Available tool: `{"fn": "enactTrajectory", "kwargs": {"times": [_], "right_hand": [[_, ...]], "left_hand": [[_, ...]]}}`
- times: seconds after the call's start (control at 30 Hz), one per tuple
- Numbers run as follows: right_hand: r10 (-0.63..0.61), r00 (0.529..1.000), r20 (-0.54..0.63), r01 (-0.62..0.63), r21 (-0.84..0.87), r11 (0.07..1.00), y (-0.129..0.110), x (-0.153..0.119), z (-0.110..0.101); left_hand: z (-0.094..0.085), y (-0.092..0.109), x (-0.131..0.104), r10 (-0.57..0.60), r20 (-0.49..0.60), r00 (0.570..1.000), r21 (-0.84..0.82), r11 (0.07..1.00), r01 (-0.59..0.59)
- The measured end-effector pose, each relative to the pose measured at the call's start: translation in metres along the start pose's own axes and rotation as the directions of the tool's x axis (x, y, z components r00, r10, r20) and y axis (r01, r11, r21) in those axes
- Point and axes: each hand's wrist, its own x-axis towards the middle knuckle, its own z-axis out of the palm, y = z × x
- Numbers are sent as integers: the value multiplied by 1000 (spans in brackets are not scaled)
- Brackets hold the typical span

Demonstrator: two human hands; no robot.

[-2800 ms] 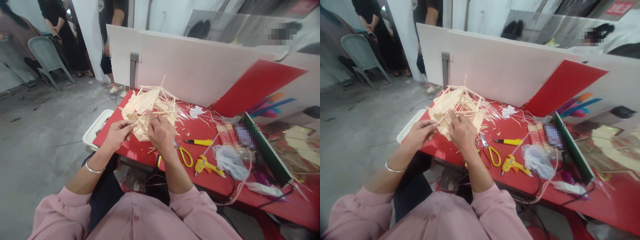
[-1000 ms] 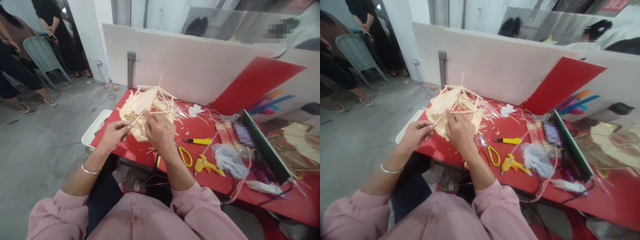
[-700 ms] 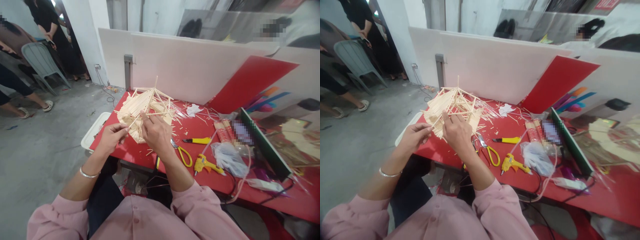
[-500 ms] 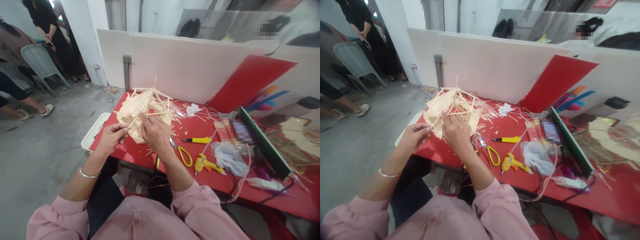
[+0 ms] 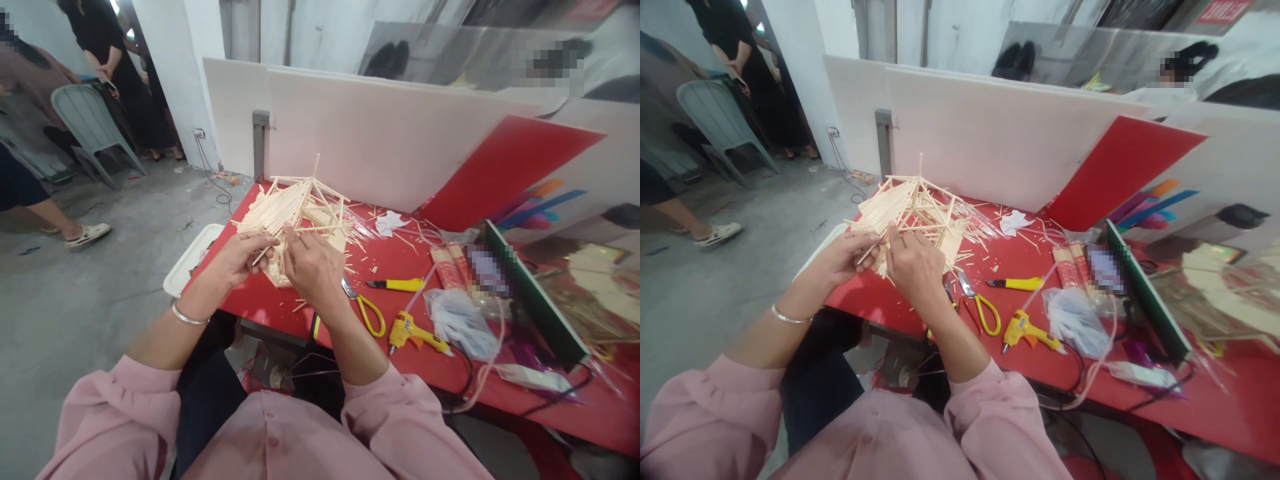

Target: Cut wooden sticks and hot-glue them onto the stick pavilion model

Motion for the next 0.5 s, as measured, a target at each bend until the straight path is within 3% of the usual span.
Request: {"fn": "enactTrajectory", "kwargs": {"times": [0.2,0.5], "right_hand": [[-13,1000,-18,13,-12,1000,0,0,-1],[56,990,127,-67,92,993,5,-7,-9]], "left_hand": [[0,1,3,-14,43,999,-60,998,17],[-1,-2,2,46,33,998,-77,996,-43]]}}
